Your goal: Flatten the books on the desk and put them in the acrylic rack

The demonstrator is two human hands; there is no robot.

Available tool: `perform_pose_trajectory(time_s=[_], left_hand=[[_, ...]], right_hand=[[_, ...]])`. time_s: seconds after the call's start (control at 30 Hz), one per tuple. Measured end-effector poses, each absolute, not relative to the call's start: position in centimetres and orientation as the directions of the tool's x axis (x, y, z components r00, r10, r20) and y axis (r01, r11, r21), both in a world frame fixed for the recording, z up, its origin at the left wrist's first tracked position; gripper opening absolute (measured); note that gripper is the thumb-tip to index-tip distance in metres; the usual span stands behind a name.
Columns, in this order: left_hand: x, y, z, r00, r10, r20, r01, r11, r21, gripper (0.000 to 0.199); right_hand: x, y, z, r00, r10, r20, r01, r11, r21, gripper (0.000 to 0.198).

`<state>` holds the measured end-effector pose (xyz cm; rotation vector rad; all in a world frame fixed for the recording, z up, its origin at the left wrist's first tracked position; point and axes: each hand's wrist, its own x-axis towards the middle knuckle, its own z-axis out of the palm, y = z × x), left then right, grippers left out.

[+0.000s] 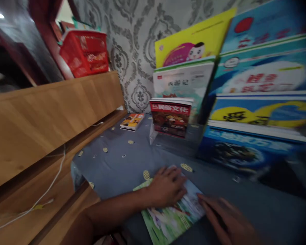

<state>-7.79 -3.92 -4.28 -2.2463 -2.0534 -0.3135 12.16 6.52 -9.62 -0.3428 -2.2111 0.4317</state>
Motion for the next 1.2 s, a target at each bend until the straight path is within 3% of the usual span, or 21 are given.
perform_pose_trajectory(time_s=[0.27, 0.43, 0.6, 0.73, 0.9, 1.2], left_hand=[[-8.5, -3.8, -4.8, 0.047, 0.978, 0.202, 0.981, -0.083, 0.174, 0.038], [-9.3, -3.5, -5.4, 0.044, 0.974, 0.224, 0.97, -0.095, 0.225, 0.043], [-10.9, -3.3, -5.7, 0.047, 0.965, 0.257, 0.927, -0.138, 0.349, 0.067], [-12.0, -2.8, -6.2, 0.044, 0.95, 0.31, 0.875, -0.186, 0.447, 0.058], [-12.0, -2.8, -6.4, 0.024, 0.943, 0.332, 0.897, -0.167, 0.41, 0.05], [-12.2, -2.6, -6.7, 0.043, 0.934, 0.354, 0.923, -0.173, 0.345, 0.045]], right_hand=[[12.2, 4.4, -6.0, -0.709, 0.52, 0.477, 0.258, 0.82, -0.511, 0.03], [11.2, 3.8, -5.0, -0.793, 0.469, 0.388, 0.271, 0.843, -0.465, 0.029], [7.8, 4.1, -4.6, -0.864, 0.405, 0.3, 0.265, 0.871, -0.414, 0.03], [6.4, 4.6, -5.5, -0.844, 0.439, 0.308, 0.299, 0.862, -0.409, 0.032], [8.5, 4.5, -6.3, -0.808, 0.475, 0.348, 0.33, 0.855, -0.4, 0.032], [14.2, 0.6, -5.9, -0.741, 0.566, 0.36, 0.5, 0.824, -0.266, 0.029]])
